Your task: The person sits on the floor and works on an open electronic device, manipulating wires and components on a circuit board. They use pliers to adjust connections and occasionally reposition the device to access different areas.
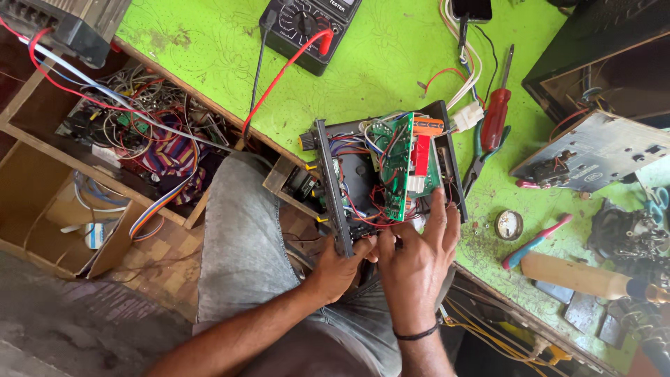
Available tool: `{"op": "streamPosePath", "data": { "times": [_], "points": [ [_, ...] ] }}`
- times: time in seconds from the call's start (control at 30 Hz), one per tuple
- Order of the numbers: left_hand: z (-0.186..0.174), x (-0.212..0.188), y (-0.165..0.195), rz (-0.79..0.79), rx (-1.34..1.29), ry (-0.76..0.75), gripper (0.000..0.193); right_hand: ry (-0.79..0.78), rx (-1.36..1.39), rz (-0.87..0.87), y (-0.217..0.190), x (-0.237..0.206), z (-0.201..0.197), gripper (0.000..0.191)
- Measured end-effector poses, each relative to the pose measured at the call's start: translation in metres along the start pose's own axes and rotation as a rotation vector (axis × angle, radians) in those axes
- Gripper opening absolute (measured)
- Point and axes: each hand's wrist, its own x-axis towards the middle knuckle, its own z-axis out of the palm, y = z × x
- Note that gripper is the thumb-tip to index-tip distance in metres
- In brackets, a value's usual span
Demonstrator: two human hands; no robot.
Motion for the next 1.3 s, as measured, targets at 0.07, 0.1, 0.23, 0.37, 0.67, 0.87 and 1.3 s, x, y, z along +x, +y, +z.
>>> {"op": "streamPosePath", "data": {
  "times": [0.07, 0.1, 0.23, 0.37, 0.67, 0.87, 1.3],
  "points": [
    [-0.002, -0.001, 0.000, -0.040, 0.024, -0.032, 0.015, -0.015, 0.042, -0.021, 0.003, -0.002, -0.004, 0.019],
    [-0.003, 0.000, 0.002, -0.058, 0.040, -0.053, 0.015, -0.030, 0.071, -0.026, 0.004, -0.003, -0.007, 0.020],
    [-0.007, -0.001, 0.010, -0.020, 0.104, -0.119, 0.017, -0.049, 0.042, 0.028, 0.003, 0.001, -0.010, 0.018],
    [-0.014, -0.001, 0.015, -0.009, 0.159, -0.165, 0.017, -0.087, -0.012, 0.064, -0.003, 0.004, -0.008, 0.016],
    [-0.021, 0.001, -0.001, -0.030, 0.155, -0.174, 0.017, -0.081, -0.023, 0.075, 0.002, 0.002, -0.007, 0.019],
    [0.000, -0.009, 0.012, -0.025, 0.053, -0.101, 0.025, 0.141, 0.106, -0.030, 0.028, -0.028, -0.017, 0.020],
    [0.025, -0.007, 0.032, 0.027, 0.088, -0.033, 0.020, 0.207, -0.122, 0.230, 0.141, -0.016, 0.024, 0.012]
  ]
}}
